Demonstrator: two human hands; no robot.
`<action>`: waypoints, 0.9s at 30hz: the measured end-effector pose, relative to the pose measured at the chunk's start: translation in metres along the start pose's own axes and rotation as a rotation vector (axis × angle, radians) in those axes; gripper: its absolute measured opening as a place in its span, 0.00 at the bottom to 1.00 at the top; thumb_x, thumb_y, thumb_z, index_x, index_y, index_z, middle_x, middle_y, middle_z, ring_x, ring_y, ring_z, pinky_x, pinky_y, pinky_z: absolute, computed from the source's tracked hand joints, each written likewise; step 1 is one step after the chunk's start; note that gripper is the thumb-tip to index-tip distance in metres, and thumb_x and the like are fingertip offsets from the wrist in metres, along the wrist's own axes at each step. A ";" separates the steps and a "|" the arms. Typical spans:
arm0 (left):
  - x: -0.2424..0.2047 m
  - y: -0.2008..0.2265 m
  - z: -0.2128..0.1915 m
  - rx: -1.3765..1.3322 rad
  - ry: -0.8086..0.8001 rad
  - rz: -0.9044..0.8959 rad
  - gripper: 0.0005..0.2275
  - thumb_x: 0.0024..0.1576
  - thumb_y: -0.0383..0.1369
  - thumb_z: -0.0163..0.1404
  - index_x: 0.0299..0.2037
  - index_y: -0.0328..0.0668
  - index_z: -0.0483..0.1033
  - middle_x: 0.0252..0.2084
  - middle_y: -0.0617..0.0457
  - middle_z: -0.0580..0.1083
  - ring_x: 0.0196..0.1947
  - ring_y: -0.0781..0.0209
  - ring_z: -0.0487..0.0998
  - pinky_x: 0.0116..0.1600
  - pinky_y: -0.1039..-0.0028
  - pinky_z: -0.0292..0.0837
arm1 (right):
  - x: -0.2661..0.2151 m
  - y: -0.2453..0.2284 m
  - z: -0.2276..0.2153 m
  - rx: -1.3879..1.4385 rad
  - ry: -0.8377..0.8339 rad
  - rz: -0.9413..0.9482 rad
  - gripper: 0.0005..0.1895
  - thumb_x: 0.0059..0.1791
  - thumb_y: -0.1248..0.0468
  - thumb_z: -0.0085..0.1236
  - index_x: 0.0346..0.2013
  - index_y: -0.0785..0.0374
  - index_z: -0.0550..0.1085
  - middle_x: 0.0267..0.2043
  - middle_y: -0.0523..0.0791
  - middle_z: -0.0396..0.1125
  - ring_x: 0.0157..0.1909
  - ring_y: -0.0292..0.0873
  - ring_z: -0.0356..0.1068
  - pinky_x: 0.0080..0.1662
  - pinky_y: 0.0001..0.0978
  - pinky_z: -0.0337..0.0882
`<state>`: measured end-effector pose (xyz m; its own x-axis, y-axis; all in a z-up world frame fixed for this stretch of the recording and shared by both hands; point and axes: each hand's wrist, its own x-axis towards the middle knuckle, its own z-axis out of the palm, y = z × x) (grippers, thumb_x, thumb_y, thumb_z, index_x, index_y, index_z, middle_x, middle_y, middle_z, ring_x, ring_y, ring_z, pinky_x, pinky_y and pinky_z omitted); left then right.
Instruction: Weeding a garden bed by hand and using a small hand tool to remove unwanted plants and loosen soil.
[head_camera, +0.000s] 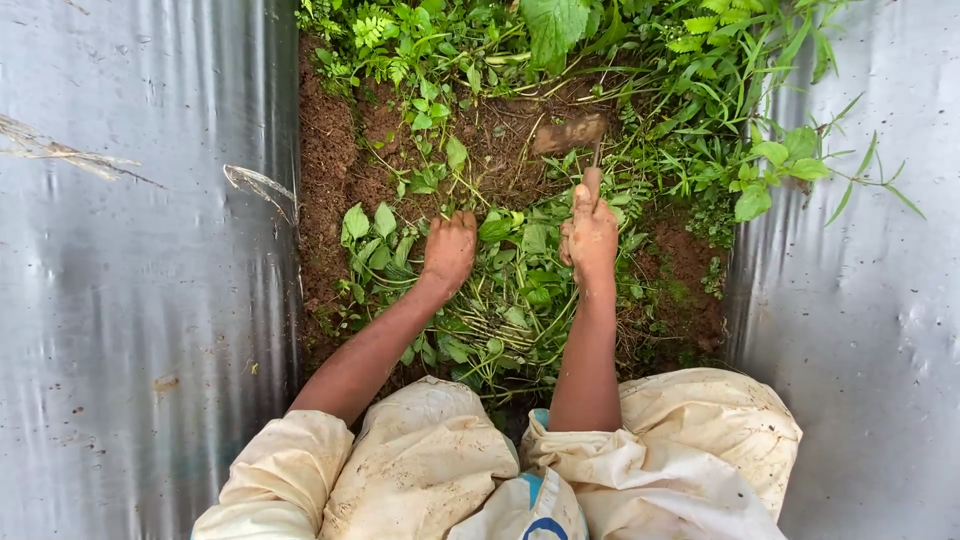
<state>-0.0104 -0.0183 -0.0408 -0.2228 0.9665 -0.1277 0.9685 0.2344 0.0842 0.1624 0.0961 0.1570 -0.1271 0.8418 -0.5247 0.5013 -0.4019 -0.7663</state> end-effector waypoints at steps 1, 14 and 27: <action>-0.006 0.005 0.000 0.050 0.032 0.028 0.27 0.50 0.42 0.62 0.53 0.31 0.70 0.36 0.48 0.75 0.31 0.52 0.82 0.43 0.66 0.75 | 0.006 0.000 0.004 0.246 0.065 -0.007 0.20 0.60 0.48 0.40 0.37 0.61 0.66 0.17 0.42 0.59 0.11 0.37 0.56 0.14 0.27 0.57; -0.044 0.027 -0.038 0.063 -0.027 0.165 0.05 0.54 0.26 0.50 0.36 0.48 0.69 0.29 0.55 0.76 0.24 0.52 0.83 0.36 0.62 0.75 | 0.014 0.024 0.031 -0.088 -0.091 -0.069 0.25 0.61 0.48 0.37 0.44 0.68 0.70 0.20 0.43 0.61 0.14 0.36 0.57 0.17 0.26 0.61; -0.068 0.052 -0.087 0.044 -0.143 0.451 0.07 0.56 0.23 0.48 0.38 0.49 0.73 0.36 0.49 0.81 0.29 0.49 0.85 0.41 0.57 0.79 | -0.022 0.015 -0.031 -0.723 -0.458 -0.037 0.40 0.55 0.36 0.35 0.47 0.72 0.77 0.48 0.63 0.73 0.58 0.66 0.70 0.63 0.57 0.65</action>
<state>0.0457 -0.0628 0.0586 0.2358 0.9458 -0.2235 0.9695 -0.2131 0.1209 0.1996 0.0828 0.1683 -0.4094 0.5585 -0.7214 0.8929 0.0831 -0.4424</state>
